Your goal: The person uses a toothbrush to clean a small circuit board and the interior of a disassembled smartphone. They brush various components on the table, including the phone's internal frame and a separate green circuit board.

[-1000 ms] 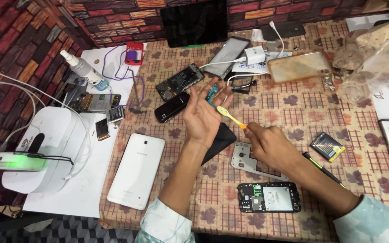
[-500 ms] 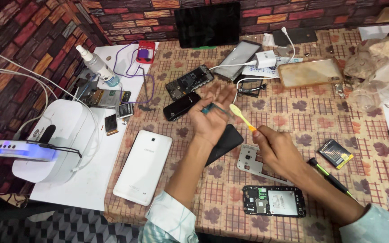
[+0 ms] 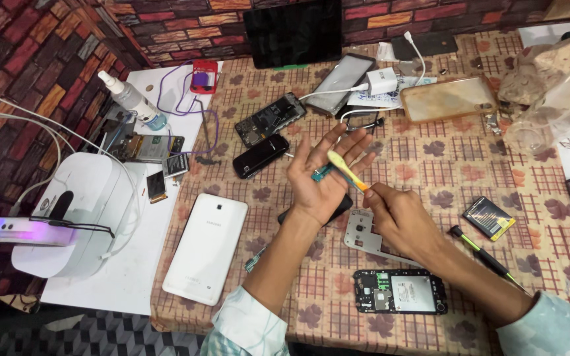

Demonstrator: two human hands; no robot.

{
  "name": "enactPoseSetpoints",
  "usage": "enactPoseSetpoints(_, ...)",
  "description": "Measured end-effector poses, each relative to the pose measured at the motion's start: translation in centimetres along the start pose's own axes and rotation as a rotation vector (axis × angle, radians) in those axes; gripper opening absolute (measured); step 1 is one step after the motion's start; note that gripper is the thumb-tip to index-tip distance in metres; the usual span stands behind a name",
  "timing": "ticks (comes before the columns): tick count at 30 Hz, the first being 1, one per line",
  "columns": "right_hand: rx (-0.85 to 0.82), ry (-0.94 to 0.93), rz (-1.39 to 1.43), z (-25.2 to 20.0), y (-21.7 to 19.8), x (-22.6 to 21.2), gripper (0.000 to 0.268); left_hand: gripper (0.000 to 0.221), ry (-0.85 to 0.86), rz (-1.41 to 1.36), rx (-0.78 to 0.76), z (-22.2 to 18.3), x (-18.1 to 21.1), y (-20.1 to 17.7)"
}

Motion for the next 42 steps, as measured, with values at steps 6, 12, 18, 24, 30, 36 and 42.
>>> enactPoseSetpoints(6,0.078,-0.091,-0.011,0.3,-0.5,0.6,0.031,0.081,0.029,-0.1,-0.094,-0.1,1.1,1.0)
enactPoseSetpoints(12,0.012,-0.068,0.015,0.3,0.4,2.2,0.034,0.068,0.051,0.205,0.061,0.1,2.0,0.6)
enactPoseSetpoints(18,-0.185,-0.255,0.095,-0.2,2.0,1.8,0.029,0.067,0.01,0.272,-0.023,0.2,0.6,0.7)
enactPoseSetpoints(24,-0.169,-0.121,0.082,-0.5,2.1,1.8,0.031,0.065,0.095,0.265,-0.056,0.0,0.8,0.0)
enactPoseSetpoints(30,-0.126,-0.194,0.121,-0.7,2.6,1.3,0.03,0.06,0.092,0.361,-0.079,0.1,0.6,0.1)
enactPoseSetpoints(36,-0.242,-0.042,0.055,-0.5,2.6,1.7,0.029,0.063,0.119,0.291,-0.074,-0.4,1.1,1.1)
enactPoseSetpoints(42,-0.103,-0.278,-0.001,-0.7,2.2,1.4,0.023,0.076,0.099,0.123,-0.045,-0.5,1.0,0.9)
Point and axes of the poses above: each hand's wrist, its own z-axis towards the middle knuckle, its own y-axis out of the palm, x = y × z, the point moved 3 cm from there along z, towards the middle knuckle, and after that the axes turned 4 degrees about z, right-handed, at the moved point
